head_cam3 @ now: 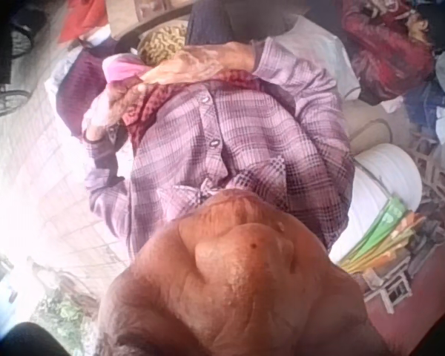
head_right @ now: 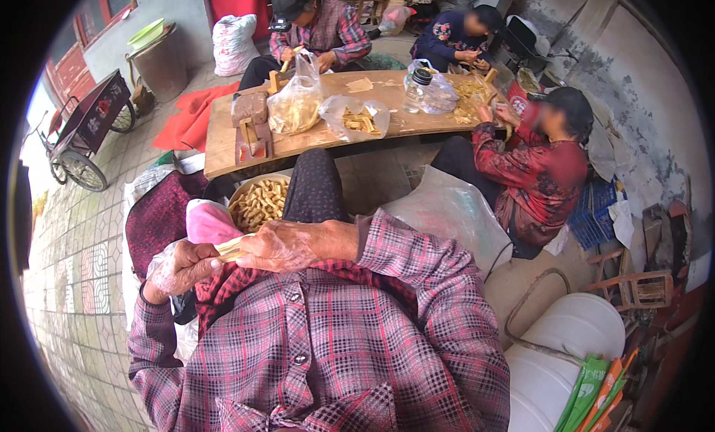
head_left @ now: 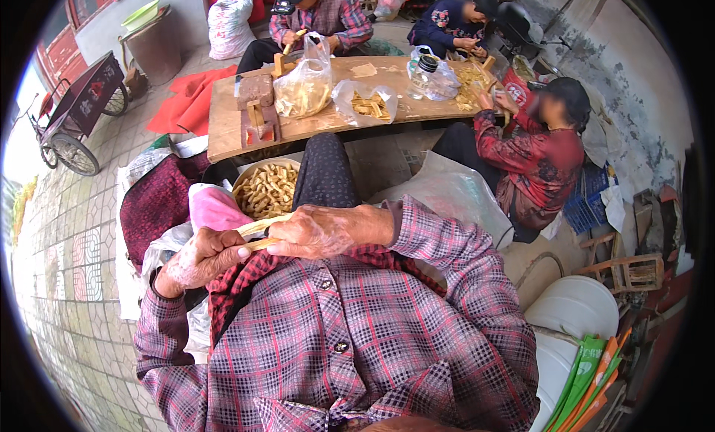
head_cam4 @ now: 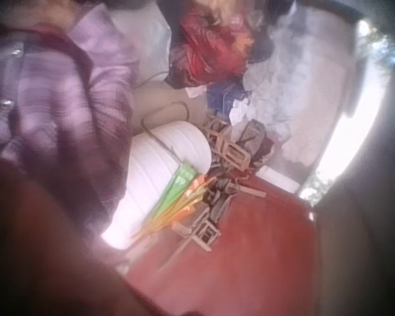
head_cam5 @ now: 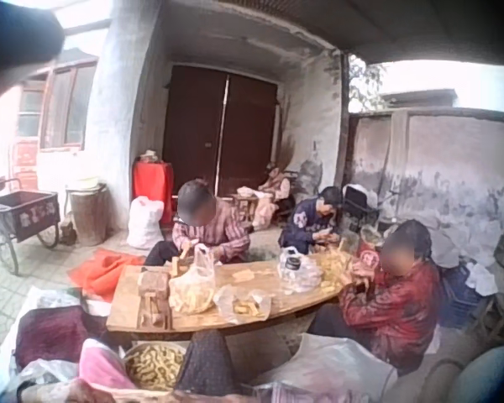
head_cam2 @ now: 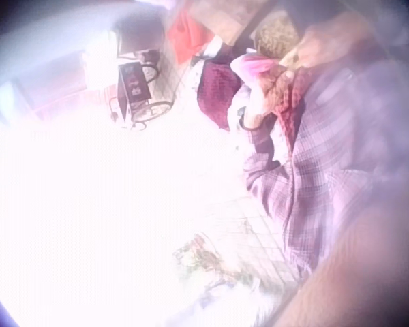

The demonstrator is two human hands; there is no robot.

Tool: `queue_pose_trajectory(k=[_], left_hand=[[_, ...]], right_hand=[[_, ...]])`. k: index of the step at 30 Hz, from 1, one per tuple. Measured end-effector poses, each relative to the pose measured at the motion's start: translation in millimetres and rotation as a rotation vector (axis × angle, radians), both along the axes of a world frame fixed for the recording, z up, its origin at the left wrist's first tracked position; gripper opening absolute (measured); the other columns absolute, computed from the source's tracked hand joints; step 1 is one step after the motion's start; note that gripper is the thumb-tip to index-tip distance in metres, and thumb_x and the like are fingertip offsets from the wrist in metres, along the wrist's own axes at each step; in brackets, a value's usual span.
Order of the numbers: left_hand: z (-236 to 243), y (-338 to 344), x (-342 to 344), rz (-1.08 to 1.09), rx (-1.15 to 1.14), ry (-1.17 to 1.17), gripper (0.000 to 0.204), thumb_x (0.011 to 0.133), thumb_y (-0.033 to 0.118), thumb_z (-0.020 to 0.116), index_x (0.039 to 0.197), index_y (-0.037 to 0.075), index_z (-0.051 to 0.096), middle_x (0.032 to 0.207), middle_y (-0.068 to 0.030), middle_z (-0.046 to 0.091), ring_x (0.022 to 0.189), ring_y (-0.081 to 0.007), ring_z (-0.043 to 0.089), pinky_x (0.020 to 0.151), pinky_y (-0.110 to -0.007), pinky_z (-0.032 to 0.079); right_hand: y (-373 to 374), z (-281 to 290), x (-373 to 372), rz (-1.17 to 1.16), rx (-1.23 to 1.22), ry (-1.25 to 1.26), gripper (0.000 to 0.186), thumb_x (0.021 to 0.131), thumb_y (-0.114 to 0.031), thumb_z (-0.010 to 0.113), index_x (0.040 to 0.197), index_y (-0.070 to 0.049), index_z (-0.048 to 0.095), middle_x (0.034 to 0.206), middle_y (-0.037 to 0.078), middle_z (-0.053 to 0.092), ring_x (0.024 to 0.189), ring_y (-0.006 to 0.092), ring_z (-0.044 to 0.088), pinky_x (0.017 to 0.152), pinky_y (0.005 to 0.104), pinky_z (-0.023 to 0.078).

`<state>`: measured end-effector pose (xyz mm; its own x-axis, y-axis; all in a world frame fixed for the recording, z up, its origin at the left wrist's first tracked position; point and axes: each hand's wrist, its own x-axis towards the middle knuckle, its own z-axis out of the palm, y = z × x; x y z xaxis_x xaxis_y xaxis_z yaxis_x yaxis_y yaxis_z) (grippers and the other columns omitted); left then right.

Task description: The person sits cross-legged and repeatedly picks up long, flat, dried bamboo sheets from a bowl. They fold each sheet into a compact bundle by hand and place it back into the bowl. The process is repeated continuously throughout the clip.

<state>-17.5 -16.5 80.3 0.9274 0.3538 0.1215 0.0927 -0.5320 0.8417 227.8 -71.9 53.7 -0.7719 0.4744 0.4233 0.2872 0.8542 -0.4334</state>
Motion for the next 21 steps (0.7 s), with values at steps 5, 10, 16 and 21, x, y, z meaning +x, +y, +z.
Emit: queue_pose_trajectory(k=[5,10,16,21], left_hand=[[9,3,-1,0.135,-0.296,0.132,0.035,0.096,0.026,0.052,0.077,-0.002,0.061,0.062,0.0005,0.054,0.055,-0.0058,0.044,0.049,-0.024,0.035],[15,0,1,0.192,-0.164,0.122,0.031,0.095,0.023,0.054,0.077,-0.002,0.06,0.06,0.0027,0.048,0.055,-0.0058,0.04,0.05,-0.024,0.033],[18,5,-5,0.135,-0.273,0.147,0.036,0.096,0.028,0.053,0.077,-0.002,0.059,0.068,0.002,0.049,0.056,-0.0041,0.039,0.049,-0.022,0.031],[25,2,-18,0.184,-0.296,0.131,0.039,0.096,0.029,0.051,0.077,-0.003,0.06,0.067,0.0017,0.05,0.054,-0.0038,0.04,0.046,-0.022,0.031]], right_hand=[[5,1,2,-0.069,-0.249,0.064,0.023,0.091,-0.017,0.055,0.104,0.002,0.055,0.062,0.02,0.056,0.057,0.0317,0.061,0.05,0.0393,0.045],[8,7,7,-0.124,-0.438,0.076,0.016,0.093,-0.016,0.053,0.092,0.0,0.055,0.058,0.016,0.05,0.051,0.0295,0.054,0.049,0.0394,0.039],[14,10,4,0.015,-0.157,0.068,0.019,0.095,-0.019,0.051,0.094,0.0,0.052,0.062,0.016,0.047,0.055,0.0327,0.053,0.051,0.0399,0.04],[13,10,1,-0.071,-0.358,0.11,0.017,0.094,-0.016,0.051,0.088,0.0,0.052,0.064,0.018,0.049,0.058,0.0342,0.053,0.054,0.0401,0.04]])
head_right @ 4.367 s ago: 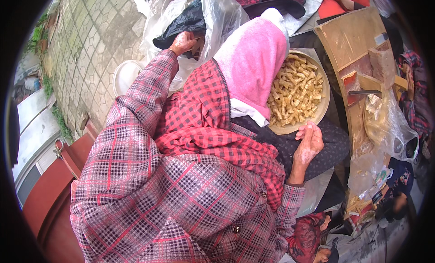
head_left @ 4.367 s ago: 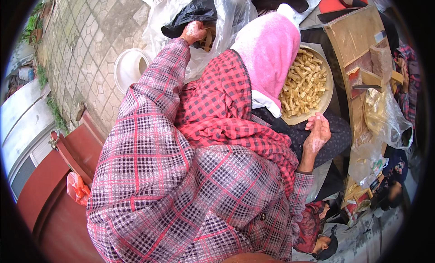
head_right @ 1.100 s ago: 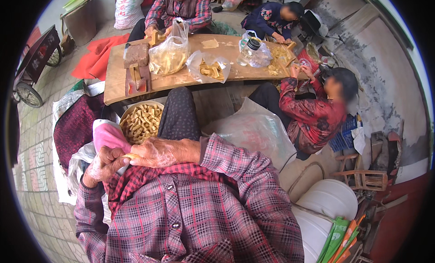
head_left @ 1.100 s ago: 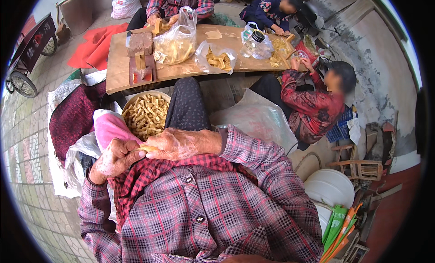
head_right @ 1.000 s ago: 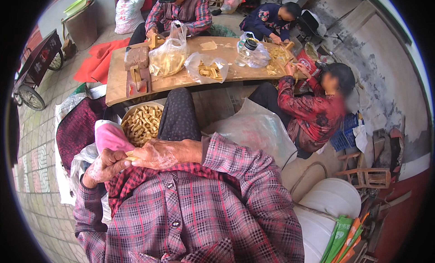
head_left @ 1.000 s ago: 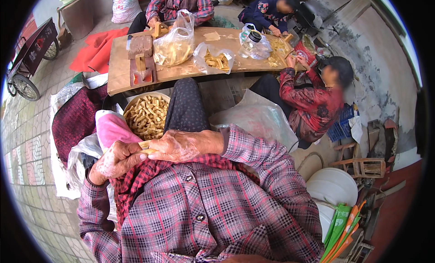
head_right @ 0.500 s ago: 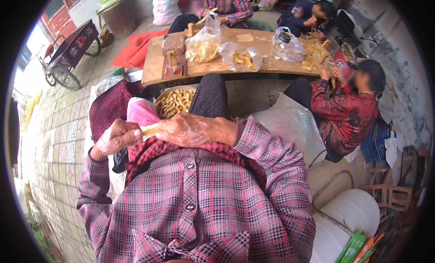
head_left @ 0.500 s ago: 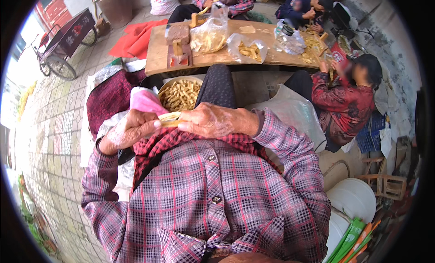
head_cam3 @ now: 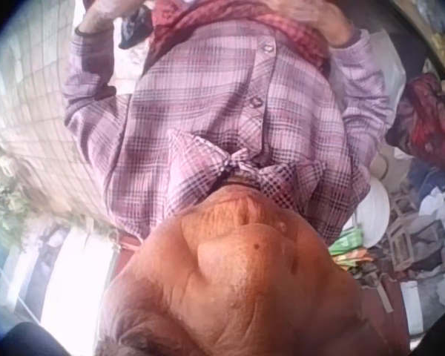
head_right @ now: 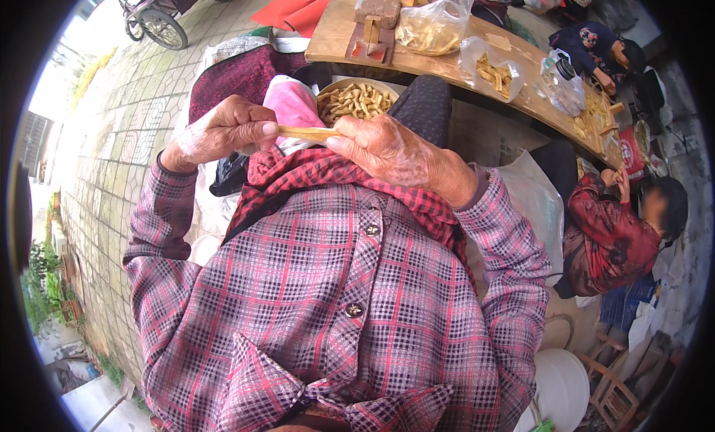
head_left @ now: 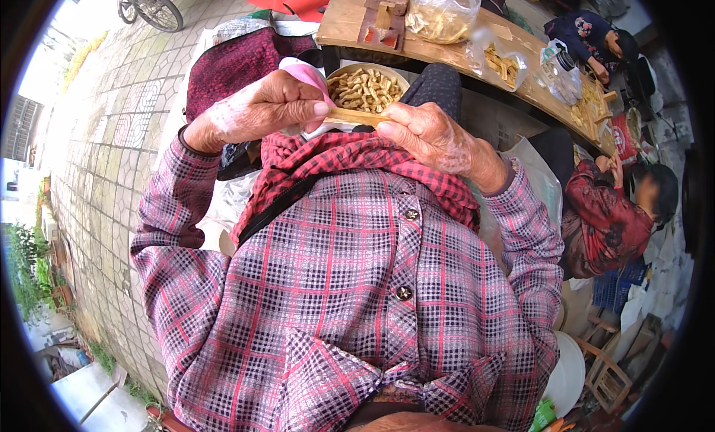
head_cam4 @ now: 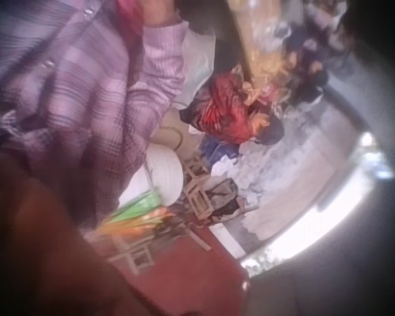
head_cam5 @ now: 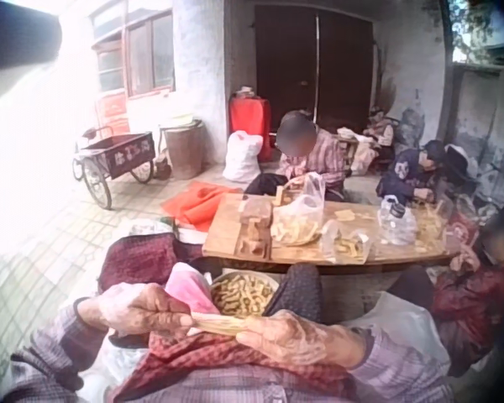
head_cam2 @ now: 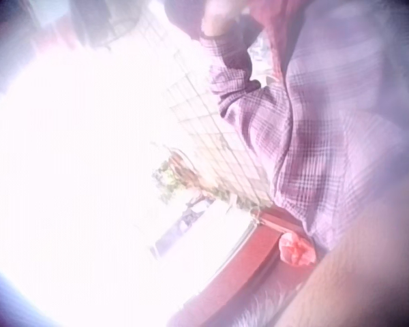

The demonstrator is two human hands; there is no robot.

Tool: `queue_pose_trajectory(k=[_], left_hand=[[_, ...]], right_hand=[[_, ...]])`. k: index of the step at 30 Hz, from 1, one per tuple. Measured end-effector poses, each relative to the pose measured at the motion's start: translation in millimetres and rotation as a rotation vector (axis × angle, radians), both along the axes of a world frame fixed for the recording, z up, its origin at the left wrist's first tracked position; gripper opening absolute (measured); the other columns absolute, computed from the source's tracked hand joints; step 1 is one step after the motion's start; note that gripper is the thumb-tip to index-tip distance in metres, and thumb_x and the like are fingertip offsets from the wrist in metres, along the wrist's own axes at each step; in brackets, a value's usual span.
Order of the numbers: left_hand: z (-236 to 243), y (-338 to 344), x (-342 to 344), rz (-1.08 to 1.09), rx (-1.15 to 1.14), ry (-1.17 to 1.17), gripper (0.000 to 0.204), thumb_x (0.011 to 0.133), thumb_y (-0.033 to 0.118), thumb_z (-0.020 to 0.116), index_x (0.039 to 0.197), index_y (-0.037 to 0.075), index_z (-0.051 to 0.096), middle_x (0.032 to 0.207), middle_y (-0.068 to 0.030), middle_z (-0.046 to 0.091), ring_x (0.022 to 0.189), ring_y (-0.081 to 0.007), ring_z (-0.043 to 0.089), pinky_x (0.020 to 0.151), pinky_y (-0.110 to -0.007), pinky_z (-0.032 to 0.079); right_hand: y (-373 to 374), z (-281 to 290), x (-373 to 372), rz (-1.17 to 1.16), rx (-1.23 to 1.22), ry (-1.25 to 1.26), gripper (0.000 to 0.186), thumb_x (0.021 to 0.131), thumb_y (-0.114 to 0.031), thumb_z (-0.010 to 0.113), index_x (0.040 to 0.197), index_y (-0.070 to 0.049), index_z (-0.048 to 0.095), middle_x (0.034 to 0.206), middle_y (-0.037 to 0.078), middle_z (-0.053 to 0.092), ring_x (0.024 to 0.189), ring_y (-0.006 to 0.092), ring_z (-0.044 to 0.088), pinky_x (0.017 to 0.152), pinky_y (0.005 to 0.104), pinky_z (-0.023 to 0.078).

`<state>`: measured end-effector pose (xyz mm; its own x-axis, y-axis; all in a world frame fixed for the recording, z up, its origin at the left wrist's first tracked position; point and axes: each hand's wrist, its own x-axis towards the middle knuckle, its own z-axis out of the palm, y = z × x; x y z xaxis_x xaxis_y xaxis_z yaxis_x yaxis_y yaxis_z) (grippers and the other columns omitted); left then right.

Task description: The person sits cross-legged and repeatedly picks up long, flat, dried bamboo sheets from a bowl. They fold each sheet into a compact bundle by hand and place it back into the bowl. The process is repeated continuously throughout the clip.

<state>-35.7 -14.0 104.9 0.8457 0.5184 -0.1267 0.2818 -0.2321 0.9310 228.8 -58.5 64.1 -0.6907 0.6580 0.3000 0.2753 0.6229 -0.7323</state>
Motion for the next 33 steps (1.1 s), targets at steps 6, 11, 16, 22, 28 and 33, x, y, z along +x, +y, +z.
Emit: queue_pose_trajectory(k=[6,11,16,22,28,33], left_hand=[[8,-12,0,0.287,-0.169,-0.369,0.038,0.096,0.026,0.05,0.066,0.003,0.053,0.059,0.0039,0.043,0.048,-0.0029,0.033,0.044,-0.021,0.025],[3,-4,18,0.463,-0.53,-0.998,0.029,0.096,0.023,0.049,0.073,0.006,0.051,0.061,0.0029,0.045,0.047,-0.0046,0.035,0.042,-0.02,0.028],[14,8,15,0.224,-0.78,-1.384,0.033,0.099,0.028,0.039,0.071,0.012,0.043,0.053,0.004,0.034,0.046,-0.0057,0.027,0.038,-0.02,0.02],[-21,8,45,0.441,-0.278,-1.119,0.029,0.099,0.028,0.044,0.099,0.002,0.059,0.062,0.0039,0.045,0.047,-0.0028,0.03,0.043,-0.017,0.026],[-56,-6,69,0.395,-0.127,-0.805,0.029,0.097,0.019,0.051,0.121,0.005,0.059,0.071,0.0019,0.055,0.057,-0.0008,0.04,0.049,-0.015,0.031],[-70,0,80,0.344,0.403,-0.579,0.03,0.094,0.003,0.05,0.123,-0.003,0.054,0.092,-0.0105,0.068,0.078,-0.0112,0.063,0.064,-0.022,0.05]], right_hand=[[3,6,-17,-0.054,0.023,0.179,0.015,0.094,-0.014,0.052,0.089,0.001,0.052,0.064,0.015,0.048,0.056,0.0307,0.053,0.054,0.0363,0.041],[16,16,-46,-0.157,0.045,0.327,0.025,0.098,-0.021,0.044,0.092,0.002,0.053,0.074,0.009,0.056,0.065,0.0176,0.058,0.061,0.0276,0.048],[25,27,-65,-0.17,0.196,0.346,0.031,0.1,-0.025,0.042,0.09,0.001,0.054,0.077,0.008,0.057,0.066,0.0134,0.057,0.06,0.0256,0.048],[30,7,-54,-0.301,0.092,0.337,0.024,0.098,-0.016,0.044,0.086,0.002,0.053,0.063,0.011,0.052,0.055,0.0235,0.056,0.05,0.0335,0.043],[22,-21,-30,-0.39,-0.063,0.35,0.026,0.099,-0.02,0.043,0.089,0.002,0.053,0.064,0.011,0.052,0.055,0.02,0.052,0.052,0.033,0.041],[15,-39,-18,-0.328,-0.315,0.442,0.026,0.099,-0.017,0.043,0.106,0.005,0.054,0.088,0.011,0.063,0.082,0.0174,0.063,0.072,0.0284,0.052]])
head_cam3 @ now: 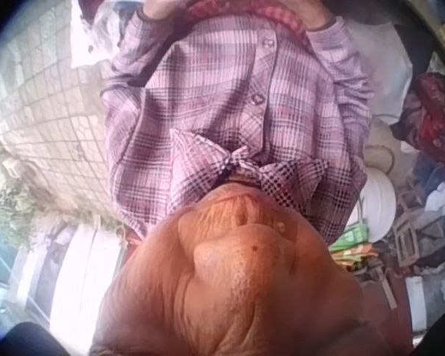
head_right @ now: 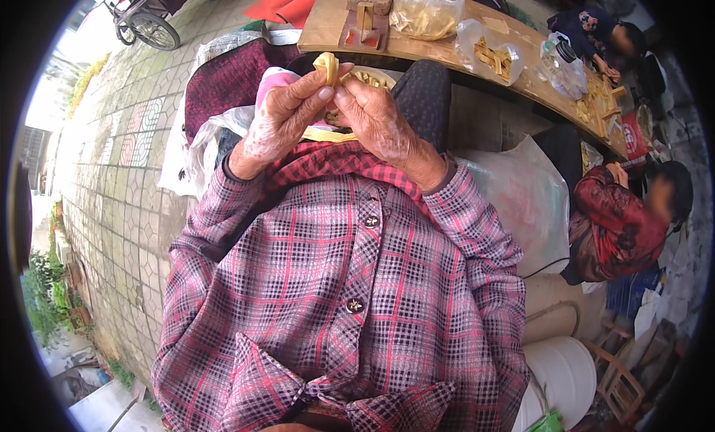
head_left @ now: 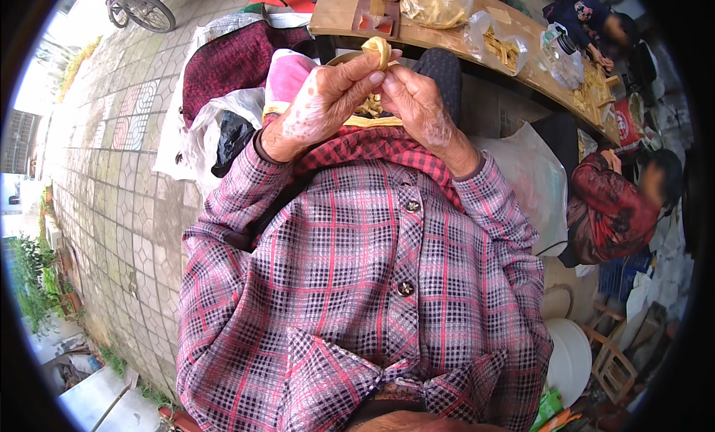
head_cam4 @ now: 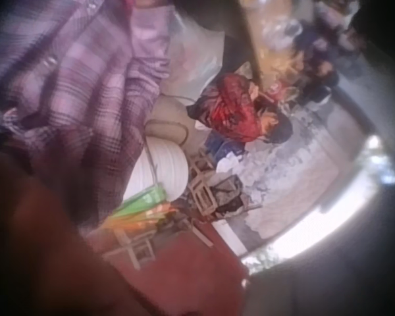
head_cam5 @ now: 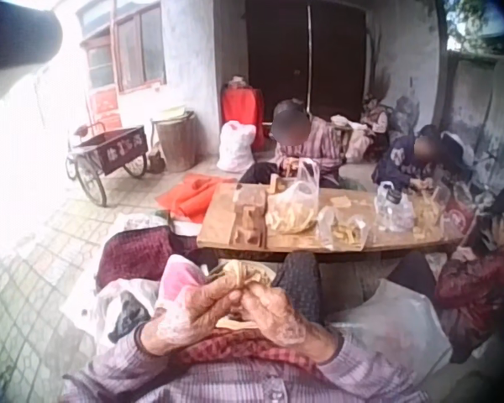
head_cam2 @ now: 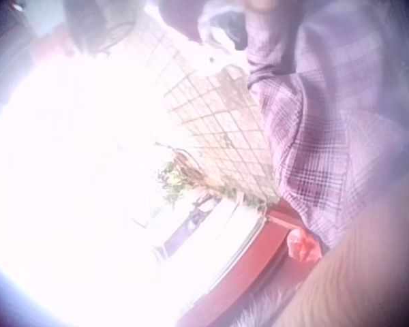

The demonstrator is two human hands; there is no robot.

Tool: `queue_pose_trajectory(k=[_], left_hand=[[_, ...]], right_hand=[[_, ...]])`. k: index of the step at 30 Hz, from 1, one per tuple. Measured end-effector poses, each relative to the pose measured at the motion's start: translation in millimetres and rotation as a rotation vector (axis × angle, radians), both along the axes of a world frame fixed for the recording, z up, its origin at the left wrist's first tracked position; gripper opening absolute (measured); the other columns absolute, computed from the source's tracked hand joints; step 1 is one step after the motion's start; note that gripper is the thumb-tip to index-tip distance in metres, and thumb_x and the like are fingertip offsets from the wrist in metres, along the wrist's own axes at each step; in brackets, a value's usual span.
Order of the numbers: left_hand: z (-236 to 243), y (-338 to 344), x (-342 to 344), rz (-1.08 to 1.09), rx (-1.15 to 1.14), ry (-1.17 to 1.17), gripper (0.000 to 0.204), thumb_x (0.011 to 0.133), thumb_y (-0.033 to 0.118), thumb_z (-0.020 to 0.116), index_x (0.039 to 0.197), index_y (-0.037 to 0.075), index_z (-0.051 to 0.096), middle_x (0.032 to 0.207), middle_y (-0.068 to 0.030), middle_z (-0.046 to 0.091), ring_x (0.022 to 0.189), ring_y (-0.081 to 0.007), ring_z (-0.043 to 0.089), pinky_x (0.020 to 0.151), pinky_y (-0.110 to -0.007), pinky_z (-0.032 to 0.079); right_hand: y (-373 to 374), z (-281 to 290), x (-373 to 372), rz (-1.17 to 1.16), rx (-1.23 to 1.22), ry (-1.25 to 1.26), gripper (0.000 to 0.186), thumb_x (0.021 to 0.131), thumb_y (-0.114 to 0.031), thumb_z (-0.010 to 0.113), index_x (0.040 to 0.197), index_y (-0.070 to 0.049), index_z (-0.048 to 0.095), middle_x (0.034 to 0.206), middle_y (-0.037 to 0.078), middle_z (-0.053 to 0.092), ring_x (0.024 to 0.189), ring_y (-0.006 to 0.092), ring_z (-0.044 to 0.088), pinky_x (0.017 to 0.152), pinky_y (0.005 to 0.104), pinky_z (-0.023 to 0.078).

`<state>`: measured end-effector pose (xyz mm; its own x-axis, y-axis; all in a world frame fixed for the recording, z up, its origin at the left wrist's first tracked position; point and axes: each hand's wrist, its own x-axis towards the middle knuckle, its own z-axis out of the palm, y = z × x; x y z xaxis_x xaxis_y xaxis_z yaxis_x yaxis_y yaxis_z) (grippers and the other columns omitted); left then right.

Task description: The person sits cross-legged and repeatedly picks up long, flat, dried bamboo sheets from a bowl. They fold each sheet into a compact bundle by hand and place it back into the bowl. The process is repeated continuously throughout the clip.

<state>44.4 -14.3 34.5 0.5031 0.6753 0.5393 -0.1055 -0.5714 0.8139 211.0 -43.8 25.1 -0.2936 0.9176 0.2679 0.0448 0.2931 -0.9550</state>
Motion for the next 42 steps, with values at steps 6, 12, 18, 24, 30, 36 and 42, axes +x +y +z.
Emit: queue_pose_trajectory(k=[6,12,18,24,30,36,42], left_hand=[[-16,5,-10,0.08,0.314,0.181,0.028,0.091,0.001,0.054,0.118,-0.007,0.055,0.094,-0.0167,0.068,0.083,-0.0238,0.068,0.071,-0.028,0.054],[-18,0,-8,0.138,0.355,0.17,0.016,0.083,0.004,0.062,0.098,-0.003,0.06,0.08,-0.0195,0.063,0.074,-0.037,0.063,0.063,-0.036,0.052],[-16,-3,-5,0.128,0.461,0.277,0.008,0.082,0.001,0.064,0.085,-0.002,0.058,0.068,-0.0125,0.059,0.061,-0.0284,0.061,0.052,-0.034,0.046],[-13,-5,-6,0.303,0.772,0.27,0.017,0.073,0.0,0.072,0.087,-0.001,0.063,0.066,-0.0082,0.06,0.055,-0.0208,0.061,0.048,-0.029,0.046],[-12,-9,-2,0.267,0.365,-0.059,0.015,0.077,0.007,0.074,0.085,-0.002,0.066,0.074,-0.0074,0.067,0.059,-0.0117,0.062,0.049,-0.022,0.046],[-18,-4,-5,-0.06,-0.719,-0.409,0.01,0.085,0.01,0.067,0.088,0.0,0.066,0.069,-0.0007,0.061,0.055,-0.0043,0.048,0.05,-0.017,0.037],[-22,3,-3,-0.185,-0.846,-0.408,0.019,0.091,0.016,0.06,0.102,0.001,0.06,0.074,0.0001,0.057,0.059,-0.0036,0.043,0.052,-0.018,0.034]], right_hand=[[-4,-10,8,0.043,-0.013,-0.092,0.03,0.099,-0.02,0.04,0.106,0.006,0.053,0.09,0.013,0.062,0.084,0.017,0.063,0.072,0.0288,0.053],[-11,-8,8,0.054,-0.117,-0.059,0.042,0.098,-0.034,0.045,0.101,0.006,0.056,0.079,0.008,0.057,0.075,0.011,0.057,0.065,0.0245,0.049],[-11,-13,1,0.011,-0.294,0.077,0.046,0.097,-0.038,0.047,0.097,0.007,0.058,0.077,0.004,0.054,0.07,0.007,0.052,0.06,0.0222,0.047],[-14,-12,-4,-0.069,-0.232,0.142,0.04,0.097,-0.033,0.046,0.094,0.006,0.057,0.074,0.003,0.052,0.067,0.0068,0.05,0.057,0.0226,0.045],[-12,-13,-3,-0.125,-0.17,0.212,0.038,0.097,-0.031,0.046,0.089,0.005,0.055,0.071,0.002,0.052,0.065,0.0074,0.049,0.054,0.0224,0.043],[-14,-15,-3,-0.15,-0.062,0.193,0.032,0.098,-0.025,0.046,0.087,0.004,0.055,0.069,0.001,0.052,0.062,0.0047,0.045,0.053,0.0211,0.041],[-14,-19,-3,-0.134,-0.027,0.202,0.029,0.098,-0.022,0.045,0.091,0.003,0.057,0.07,0.001,0.055,0.06,0.0038,0.046,0.054,0.0201,0.042]])
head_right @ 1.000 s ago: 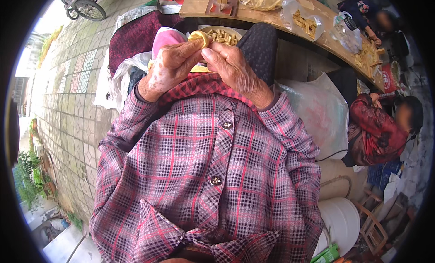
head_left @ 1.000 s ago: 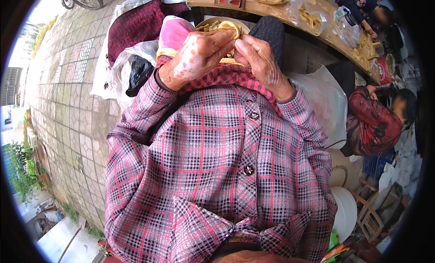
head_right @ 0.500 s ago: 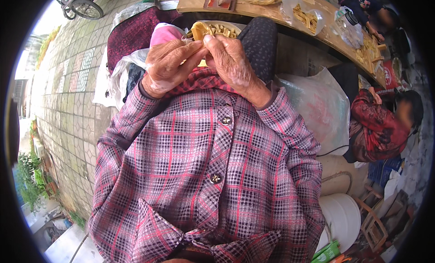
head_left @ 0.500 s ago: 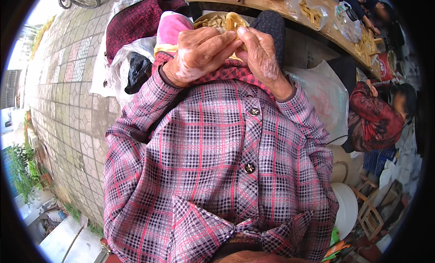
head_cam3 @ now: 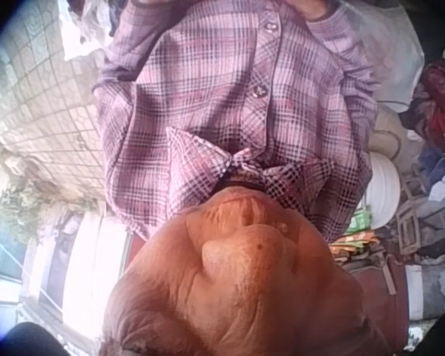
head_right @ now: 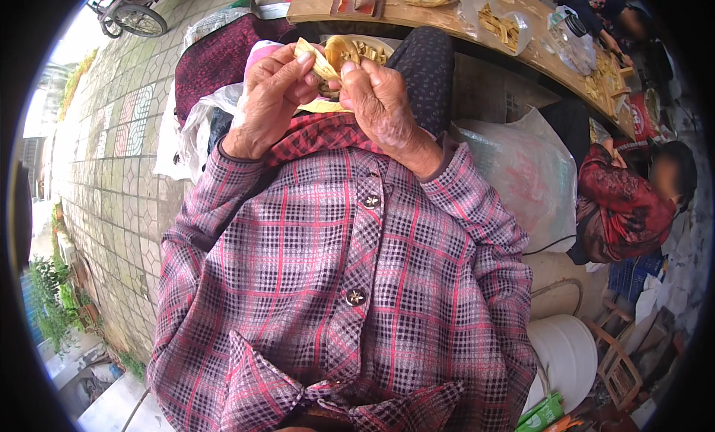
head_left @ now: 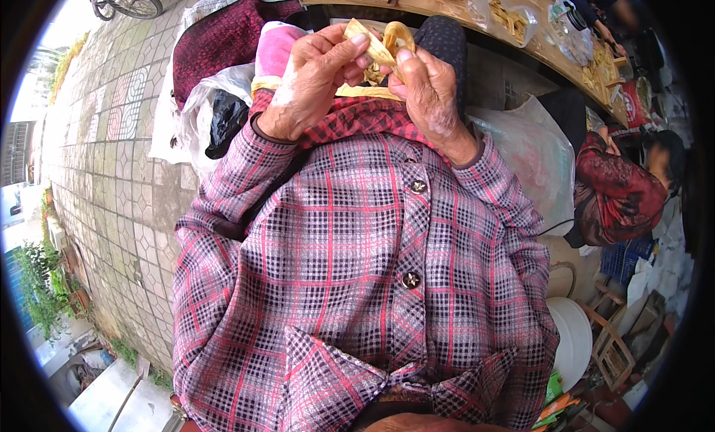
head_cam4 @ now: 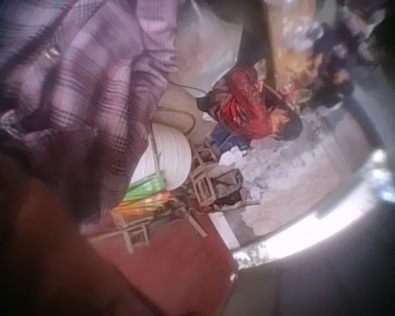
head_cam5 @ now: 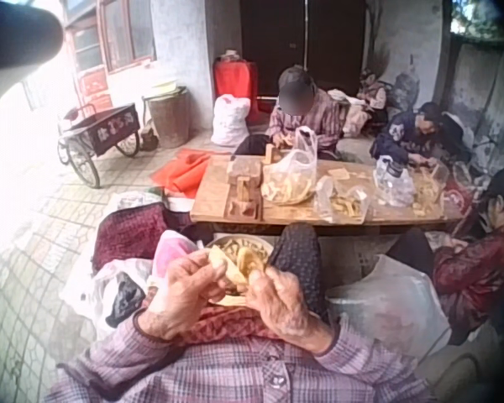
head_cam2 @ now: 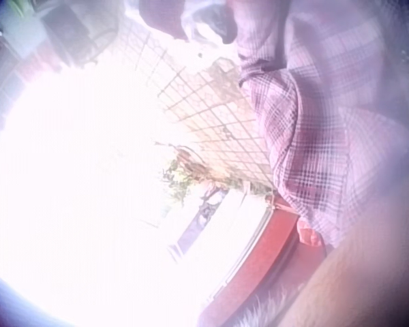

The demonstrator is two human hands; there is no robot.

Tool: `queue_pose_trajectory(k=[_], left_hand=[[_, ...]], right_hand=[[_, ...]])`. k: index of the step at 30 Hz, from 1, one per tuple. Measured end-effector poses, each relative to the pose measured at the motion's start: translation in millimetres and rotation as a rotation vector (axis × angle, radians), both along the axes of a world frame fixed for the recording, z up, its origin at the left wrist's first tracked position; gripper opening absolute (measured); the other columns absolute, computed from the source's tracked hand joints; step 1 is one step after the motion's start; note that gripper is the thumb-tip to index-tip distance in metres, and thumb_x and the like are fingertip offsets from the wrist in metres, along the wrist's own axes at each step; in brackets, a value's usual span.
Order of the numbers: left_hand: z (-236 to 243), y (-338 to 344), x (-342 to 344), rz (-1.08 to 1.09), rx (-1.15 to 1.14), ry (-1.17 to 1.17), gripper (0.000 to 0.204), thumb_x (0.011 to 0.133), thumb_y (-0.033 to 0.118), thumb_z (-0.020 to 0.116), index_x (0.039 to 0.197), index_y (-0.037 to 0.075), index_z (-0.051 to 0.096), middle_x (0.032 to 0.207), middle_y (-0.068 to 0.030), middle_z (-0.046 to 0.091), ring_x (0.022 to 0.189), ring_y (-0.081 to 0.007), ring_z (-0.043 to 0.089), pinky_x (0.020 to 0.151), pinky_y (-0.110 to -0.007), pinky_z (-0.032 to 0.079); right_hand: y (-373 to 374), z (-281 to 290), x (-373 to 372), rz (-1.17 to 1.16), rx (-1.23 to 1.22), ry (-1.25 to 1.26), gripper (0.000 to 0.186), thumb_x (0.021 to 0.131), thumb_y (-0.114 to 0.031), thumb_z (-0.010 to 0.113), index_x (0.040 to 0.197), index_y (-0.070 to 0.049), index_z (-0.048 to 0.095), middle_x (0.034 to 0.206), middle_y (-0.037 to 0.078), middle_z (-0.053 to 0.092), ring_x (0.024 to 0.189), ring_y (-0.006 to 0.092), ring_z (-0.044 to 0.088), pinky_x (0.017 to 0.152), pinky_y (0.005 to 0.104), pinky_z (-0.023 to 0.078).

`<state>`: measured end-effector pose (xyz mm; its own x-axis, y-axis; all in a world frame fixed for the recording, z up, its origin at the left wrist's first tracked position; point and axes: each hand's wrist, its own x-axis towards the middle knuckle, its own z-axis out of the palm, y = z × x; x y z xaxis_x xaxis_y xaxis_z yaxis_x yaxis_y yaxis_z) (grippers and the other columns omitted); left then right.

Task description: The person sits cross-legged and repeatedly picks up long, flat, dried bamboo sheets from a bowl. They fold each sheet into a compact bundle by hand and place it back into the bowl. The process is repeated continuously throughout the clip.

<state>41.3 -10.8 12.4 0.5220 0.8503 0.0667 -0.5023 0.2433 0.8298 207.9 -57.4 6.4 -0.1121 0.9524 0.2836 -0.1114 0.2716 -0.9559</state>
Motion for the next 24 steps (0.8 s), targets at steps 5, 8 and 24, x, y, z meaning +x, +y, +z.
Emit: queue_pose_trajectory(k=[5,8,24], left_hand=[[0,-2,3,0.003,-0.004,0.05,0.021,0.091,0.015,0.059,0.105,-0.001,0.058,0.079,-0.0024,0.058,0.061,-0.006,0.051,0.057,-0.018,0.043],[-2,0,2,0.009,-0.041,0.035,0.021,0.09,0.013,0.06,0.104,-0.002,0.057,0.08,-0.0042,0.06,0.063,-0.0083,0.057,0.064,-0.023,0.053],[11,-16,3,0.139,0.34,0.238,0.015,0.087,0.008,0.063,0.094,-0.005,0.065,0.081,-0.0069,0.065,0.069,-0.0104,0.06,0.063,-0.022,0.05]], right_hand=[[-2,-2,-2,0.04,-0.009,-0.022,0.027,0.098,-0.021,0.044,0.095,0.002,0.058,0.072,0.0,0.054,0.061,0.0032,0.045,0.054,0.0194,0.04],[-2,-2,-3,0.064,0.007,-0.069,0.026,0.098,-0.02,0.044,0.097,0.002,0.057,0.071,-0.001,0.051,0.06,0.0032,0.042,0.053,0.019,0.037],[-1,-10,-3,0.05,0.108,-0.124,0.025,0.096,-0.015,0.046,0.084,0.004,0.056,0.057,0.005,0.05,0.052,0.0096,0.05,0.048,0.026,0.041]])
